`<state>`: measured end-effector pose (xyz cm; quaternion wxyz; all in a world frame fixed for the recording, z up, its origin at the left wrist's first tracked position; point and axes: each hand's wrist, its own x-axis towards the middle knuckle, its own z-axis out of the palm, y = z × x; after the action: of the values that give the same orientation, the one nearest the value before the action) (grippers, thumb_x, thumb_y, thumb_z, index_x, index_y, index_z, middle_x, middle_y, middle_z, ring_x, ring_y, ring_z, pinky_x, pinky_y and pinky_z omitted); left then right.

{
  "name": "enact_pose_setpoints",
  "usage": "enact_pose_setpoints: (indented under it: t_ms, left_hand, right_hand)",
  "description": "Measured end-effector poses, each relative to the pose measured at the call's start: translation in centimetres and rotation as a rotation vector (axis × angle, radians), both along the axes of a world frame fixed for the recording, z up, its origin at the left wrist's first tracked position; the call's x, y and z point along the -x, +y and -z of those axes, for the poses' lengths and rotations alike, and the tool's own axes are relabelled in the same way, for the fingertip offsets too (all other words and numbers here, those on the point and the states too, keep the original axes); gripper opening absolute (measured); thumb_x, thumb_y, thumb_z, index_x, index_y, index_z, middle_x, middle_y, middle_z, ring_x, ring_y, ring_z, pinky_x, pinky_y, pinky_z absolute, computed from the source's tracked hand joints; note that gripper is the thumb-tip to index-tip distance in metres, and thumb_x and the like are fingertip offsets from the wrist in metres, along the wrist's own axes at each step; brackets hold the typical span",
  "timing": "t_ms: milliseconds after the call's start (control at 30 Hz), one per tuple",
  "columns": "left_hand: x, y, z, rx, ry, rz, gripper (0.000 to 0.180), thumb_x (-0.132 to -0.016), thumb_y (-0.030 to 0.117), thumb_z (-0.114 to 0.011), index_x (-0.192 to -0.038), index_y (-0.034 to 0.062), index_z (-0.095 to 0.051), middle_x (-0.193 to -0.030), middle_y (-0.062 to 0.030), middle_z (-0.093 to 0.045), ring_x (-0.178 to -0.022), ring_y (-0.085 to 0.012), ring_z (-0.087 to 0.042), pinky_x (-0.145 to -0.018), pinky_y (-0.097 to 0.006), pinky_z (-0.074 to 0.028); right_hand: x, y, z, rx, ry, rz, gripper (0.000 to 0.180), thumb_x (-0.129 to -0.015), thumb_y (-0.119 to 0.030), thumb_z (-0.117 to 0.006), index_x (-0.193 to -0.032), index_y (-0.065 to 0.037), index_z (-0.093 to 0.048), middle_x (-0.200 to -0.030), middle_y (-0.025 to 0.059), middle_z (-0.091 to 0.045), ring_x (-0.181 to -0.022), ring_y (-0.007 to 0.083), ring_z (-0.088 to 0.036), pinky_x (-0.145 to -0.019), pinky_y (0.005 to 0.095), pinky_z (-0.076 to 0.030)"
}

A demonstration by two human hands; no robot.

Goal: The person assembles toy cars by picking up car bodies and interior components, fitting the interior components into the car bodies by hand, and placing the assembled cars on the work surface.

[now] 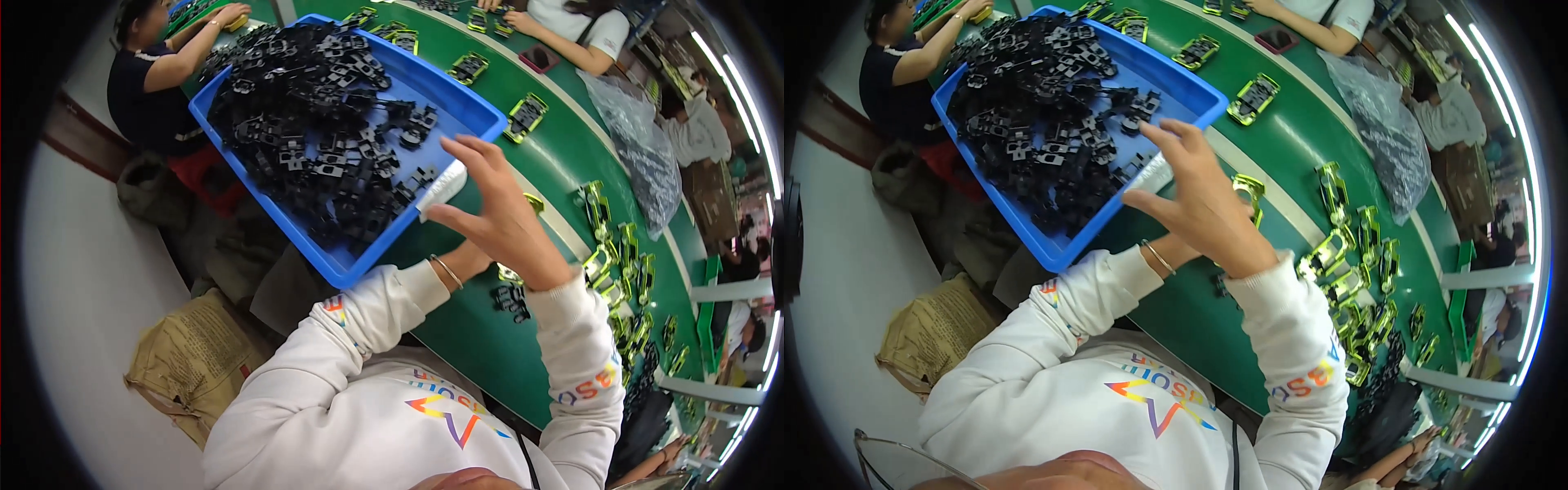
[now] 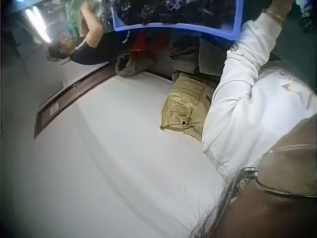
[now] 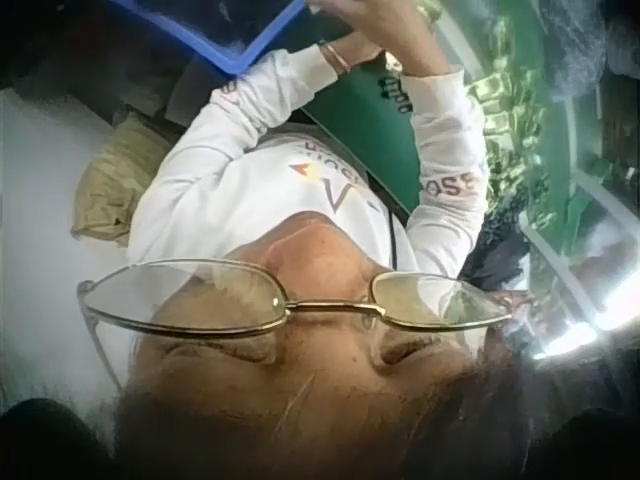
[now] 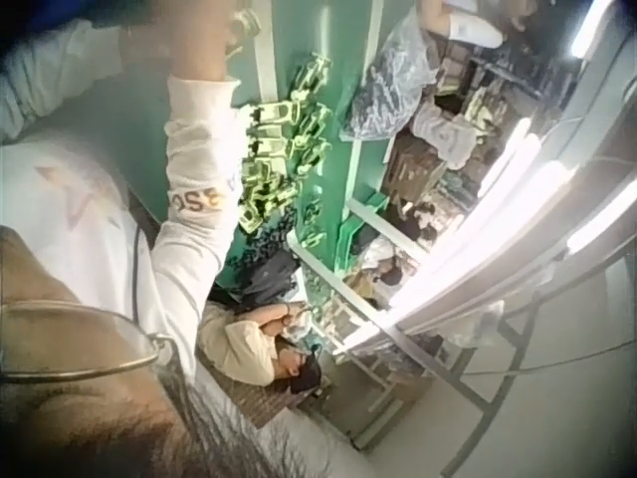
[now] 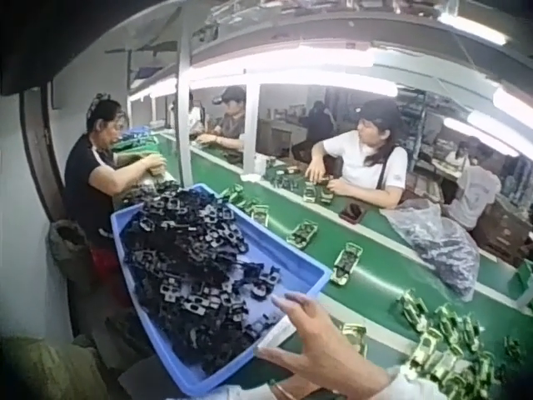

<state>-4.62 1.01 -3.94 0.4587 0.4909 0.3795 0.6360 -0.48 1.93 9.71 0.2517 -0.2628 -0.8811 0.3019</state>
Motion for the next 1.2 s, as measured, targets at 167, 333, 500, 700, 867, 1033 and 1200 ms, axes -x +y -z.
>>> enact_pose_setpoints:
  t_ms: [167, 333, 500, 700, 867, 1033, 1200]
  left_hand:
    - [-0.7, -1.7, 0.4, -0.016, -0.081, -0.063, 0.028, -0.094, 0.014, -0.059, -0.12, 0.0023, -0.057, -0.11, -0.0076, -0.062, -0.101, -0.0174, -0.06, -0.084, -0.033, -0.051]
    - [-0.1, -3.3, 0.9, 0.016, -0.155, -0.132, 0.029, -0.095, 0.014, -0.059, -0.121, 0.0023, -0.057, -0.111, -0.0077, -0.062, -0.102, -0.0175, -0.06, -0.085, -0.033, -0.051]
    - [2.7, -6.6, 1.1, 0.063, -0.207, -0.145, 0.029, -0.095, 0.014, -0.059, -0.122, 0.0023, -0.057, -0.112, -0.0078, -0.062, -0.103, -0.0176, -0.06, -0.086, -0.033, -0.05]
    - [0.7, -3.9, 0.4, 0.081, -0.259, -0.128, 0.03, -0.096, 0.014, -0.058, -0.123, 0.0023, -0.057, -0.113, -0.0078, -0.062, -0.104, -0.0176, -0.059, -0.086, -0.034, -0.05]
    - [1.8, -4.5, 0.6, 0.091, -0.272, -0.158, 0.03, -0.096, 0.014, -0.058, -0.124, 0.0024, -0.057, -0.114, -0.0079, -0.062, -0.105, -0.0177, -0.059, -0.087, -0.034, -0.05]
    - [3.8, -7.1, 0.7, 0.098, -0.292, -0.185, 0.03, -0.097, 0.014, -0.057, -0.125, 0.0024, -0.056, -0.115, -0.0079, -0.062, -0.106, -0.0178, -0.059, -0.088, -0.034, -0.049]
    - [0.3, -4.0, -0.1, 0.112, -0.326, -0.202, 0.031, -0.097, 0.015, -0.057, -0.126, 0.0024, -0.056, -0.116, -0.008, -0.062, -0.107, -0.0178, -0.058, -0.088, -0.035, -0.049]
  right_hand:
    - [10.0, 4.2, 4.0, -0.21, -0.325, -0.207, 0.118, -0.065, -0.042, -0.091, -0.158, -0.011, -0.026, -0.161, 0.0302, -0.015, -0.146, 0.0501, -0.024, -0.116, 0.0499, -0.033]
    - [14.3, 1.0, 5.5, -0.227, -0.503, -0.395, 0.114, -0.06, -0.042, -0.092, -0.154, -0.012, -0.034, -0.159, 0.0193, -0.029, -0.142, 0.0423, -0.034, -0.107, 0.049, -0.046]
    - [14.1, 2.1, 4.6, -0.137, -0.458, -0.434, 0.09, -0.064, -0.032, -0.09, -0.142, -0.013, -0.051, -0.138, 0.0151, -0.049, -0.119, 0.0358, -0.05, -0.094, 0.0462, -0.052]
    - [12.8, 3.4, 5.1, -0.024, -0.295, -0.322, 0.062, -0.064, -0.029, -0.09, -0.119, -0.013, -0.067, -0.131, 0.014, -0.049, -0.116, 0.036, -0.048, -0.101, 0.044, -0.047]
    - [12.7, 2.7, 5.2, 0.213, -0.267, -0.289, 0.075, -0.069, -0.048, -0.088, -0.127, -0.009, -0.064, -0.141, 0.0201, -0.043, -0.132, 0.0392, -0.043, -0.109, 0.044, -0.041]
    - [14.1, 2.7, 5.8, 0.229, -0.285, -0.172, 0.083, -0.068, -0.043, -0.09, -0.138, -0.011, -0.058, -0.143, 0.0198, -0.041, -0.133, 0.0376, -0.045, -0.109, 0.0418, -0.042]
    - [16.5, 1.5, 6.8, 0.208, -0.292, -0.25, 0.076, -0.065, -0.022, -0.09, -0.135, -0.017, -0.062, -0.133, 0.0147, -0.046, -0.124, 0.0347, -0.046, -0.104, 0.0411, -0.046]
